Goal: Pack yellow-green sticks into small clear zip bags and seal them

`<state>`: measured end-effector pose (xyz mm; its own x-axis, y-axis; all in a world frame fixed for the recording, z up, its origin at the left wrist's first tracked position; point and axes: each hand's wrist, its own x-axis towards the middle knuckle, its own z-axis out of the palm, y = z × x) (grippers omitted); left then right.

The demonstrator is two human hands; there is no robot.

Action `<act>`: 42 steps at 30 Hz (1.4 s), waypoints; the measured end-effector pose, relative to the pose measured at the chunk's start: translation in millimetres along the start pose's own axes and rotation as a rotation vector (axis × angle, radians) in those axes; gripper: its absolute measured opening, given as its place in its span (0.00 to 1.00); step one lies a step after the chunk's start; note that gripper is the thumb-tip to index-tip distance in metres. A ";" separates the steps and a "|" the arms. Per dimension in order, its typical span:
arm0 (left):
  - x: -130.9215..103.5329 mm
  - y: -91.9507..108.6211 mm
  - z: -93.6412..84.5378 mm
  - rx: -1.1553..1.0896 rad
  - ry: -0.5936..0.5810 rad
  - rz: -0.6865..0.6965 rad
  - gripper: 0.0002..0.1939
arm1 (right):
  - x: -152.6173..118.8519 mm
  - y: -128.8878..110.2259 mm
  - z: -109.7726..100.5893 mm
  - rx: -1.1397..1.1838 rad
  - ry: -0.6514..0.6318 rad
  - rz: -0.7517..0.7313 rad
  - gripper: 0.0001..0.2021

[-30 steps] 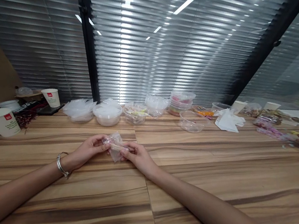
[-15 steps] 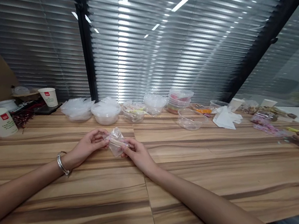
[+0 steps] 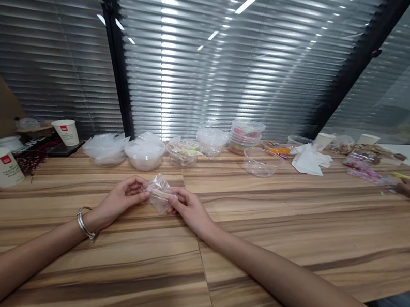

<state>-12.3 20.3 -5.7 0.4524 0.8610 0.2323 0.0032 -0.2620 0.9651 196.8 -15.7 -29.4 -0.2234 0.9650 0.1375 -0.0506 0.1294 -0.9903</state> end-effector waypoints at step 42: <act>-4.0 9.0 2.4 -0.163 -0.116 -0.075 0.10 | -4.4 -8.6 3.1 0.073 -0.041 0.015 0.15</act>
<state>-12.0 13.5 1.8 0.5557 0.8171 0.1531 -0.0993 -0.1175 0.9881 195.3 -21.8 -21.5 -0.2646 0.9562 0.1252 -0.1176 0.0968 -0.9883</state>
